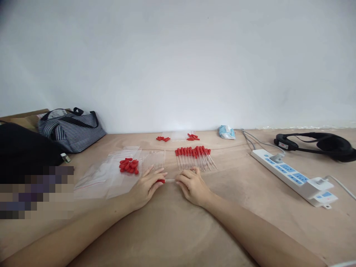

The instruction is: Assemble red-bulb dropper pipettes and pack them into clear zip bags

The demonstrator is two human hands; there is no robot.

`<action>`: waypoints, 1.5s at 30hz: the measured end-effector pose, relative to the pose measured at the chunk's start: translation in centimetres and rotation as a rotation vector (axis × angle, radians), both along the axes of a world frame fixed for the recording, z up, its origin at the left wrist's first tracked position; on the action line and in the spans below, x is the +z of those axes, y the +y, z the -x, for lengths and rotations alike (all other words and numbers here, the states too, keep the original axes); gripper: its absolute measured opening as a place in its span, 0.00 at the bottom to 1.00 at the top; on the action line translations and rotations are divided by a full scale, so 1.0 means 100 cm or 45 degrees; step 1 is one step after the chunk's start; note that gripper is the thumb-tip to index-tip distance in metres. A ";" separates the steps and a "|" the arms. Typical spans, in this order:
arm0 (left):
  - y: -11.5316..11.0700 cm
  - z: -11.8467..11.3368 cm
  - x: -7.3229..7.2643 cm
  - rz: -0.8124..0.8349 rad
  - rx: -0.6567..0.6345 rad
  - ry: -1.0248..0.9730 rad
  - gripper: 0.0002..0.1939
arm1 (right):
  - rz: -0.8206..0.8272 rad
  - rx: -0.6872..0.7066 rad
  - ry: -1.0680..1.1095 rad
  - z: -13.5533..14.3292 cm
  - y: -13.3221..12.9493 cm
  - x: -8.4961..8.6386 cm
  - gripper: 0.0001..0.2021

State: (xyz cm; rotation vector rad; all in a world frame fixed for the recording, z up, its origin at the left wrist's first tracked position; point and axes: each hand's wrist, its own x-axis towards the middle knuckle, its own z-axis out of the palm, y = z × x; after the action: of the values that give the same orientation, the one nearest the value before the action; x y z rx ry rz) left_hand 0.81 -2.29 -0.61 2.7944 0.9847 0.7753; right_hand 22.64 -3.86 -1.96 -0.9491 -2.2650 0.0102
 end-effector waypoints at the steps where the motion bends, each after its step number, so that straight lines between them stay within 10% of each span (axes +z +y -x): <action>1: -0.001 0.000 -0.001 0.010 -0.017 -0.017 0.09 | -0.002 -0.001 -0.004 0.000 0.000 0.000 0.09; 19: -0.007 -0.004 0.003 0.216 -0.048 -0.253 0.08 | -0.394 0.035 -0.197 -0.001 0.002 0.004 0.14; 45: -0.008 -0.004 0.007 -0.169 -0.169 -0.037 0.09 | -0.026 0.120 -0.200 0.018 -0.008 0.010 0.12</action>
State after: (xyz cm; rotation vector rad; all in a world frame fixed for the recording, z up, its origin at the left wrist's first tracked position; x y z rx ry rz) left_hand 1.17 -3.08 0.06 2.9146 0.7610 0.8908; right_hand 20.88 -4.71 -0.97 -0.8581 -2.4478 -0.0475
